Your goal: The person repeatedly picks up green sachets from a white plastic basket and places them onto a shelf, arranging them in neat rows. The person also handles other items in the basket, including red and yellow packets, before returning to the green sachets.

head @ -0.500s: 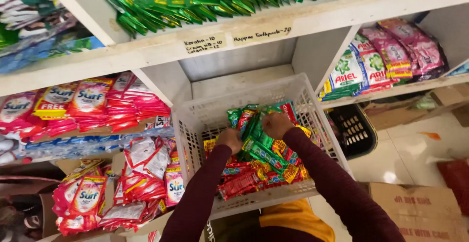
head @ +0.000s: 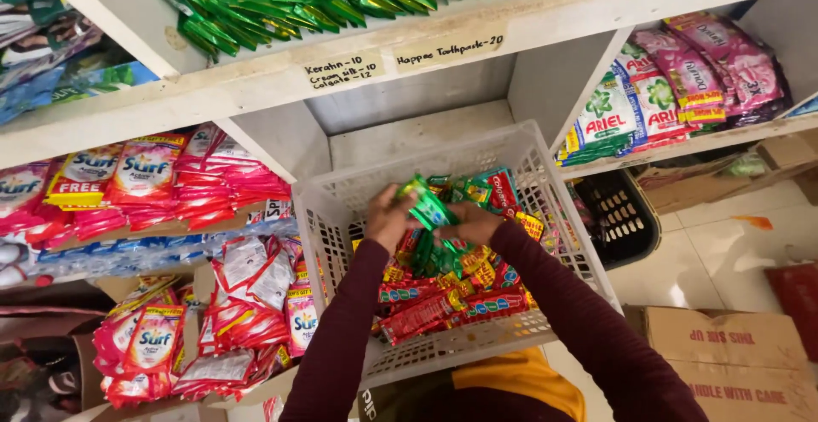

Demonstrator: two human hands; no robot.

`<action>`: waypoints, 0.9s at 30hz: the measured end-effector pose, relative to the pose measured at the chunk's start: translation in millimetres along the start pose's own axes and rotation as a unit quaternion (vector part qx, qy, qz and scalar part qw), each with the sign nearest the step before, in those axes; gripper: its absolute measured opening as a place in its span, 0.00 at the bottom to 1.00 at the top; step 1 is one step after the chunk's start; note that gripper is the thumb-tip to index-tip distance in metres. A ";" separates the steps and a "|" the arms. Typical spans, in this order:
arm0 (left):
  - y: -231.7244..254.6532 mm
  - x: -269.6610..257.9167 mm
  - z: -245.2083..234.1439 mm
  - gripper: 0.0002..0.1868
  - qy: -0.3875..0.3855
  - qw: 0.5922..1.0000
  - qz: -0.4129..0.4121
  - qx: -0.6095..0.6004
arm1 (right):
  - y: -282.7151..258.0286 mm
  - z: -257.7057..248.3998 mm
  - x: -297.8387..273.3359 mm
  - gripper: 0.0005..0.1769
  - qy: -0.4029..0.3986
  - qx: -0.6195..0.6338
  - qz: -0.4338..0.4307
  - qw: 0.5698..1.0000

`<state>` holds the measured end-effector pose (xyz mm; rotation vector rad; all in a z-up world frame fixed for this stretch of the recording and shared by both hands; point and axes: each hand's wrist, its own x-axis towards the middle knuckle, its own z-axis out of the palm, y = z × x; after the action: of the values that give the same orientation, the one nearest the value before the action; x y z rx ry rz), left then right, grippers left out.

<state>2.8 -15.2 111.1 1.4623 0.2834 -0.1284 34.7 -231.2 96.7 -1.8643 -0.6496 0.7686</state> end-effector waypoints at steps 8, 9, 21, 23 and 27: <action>33.3 -19.2 -25.0 0.14 0.179 0.953 0.239 0.057 | -3.9 -22.1 -6.9 0.18 0.068 0.045 0.016 0.997; 54.0 -34.3 -17.7 0.17 0.236 0.883 0.346 0.212 | -4.4 -25.5 -8.3 0.17 0.097 0.041 0.008 0.994; 23.8 -41.2 2.5 0.18 -0.130 0.929 0.176 0.298 | -43.3 -29.8 -22.3 0.12 0.260 0.094 -0.142 0.950; 21.1 -46.8 15.3 0.19 -0.148 0.948 0.132 0.249 | -53.2 -20.9 -22.2 0.10 0.278 0.220 -0.065 0.933; 14.7 -55.7 38.8 0.17 -0.188 0.974 0.031 0.125 | -12.5 -2.7 -2.7 0.10 0.317 0.260 -0.057 0.910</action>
<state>-42.6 -56.7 143.2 1.6585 -0.0925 -0.3973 33.7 -230.0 109.6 -1.4349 -0.1078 0.1894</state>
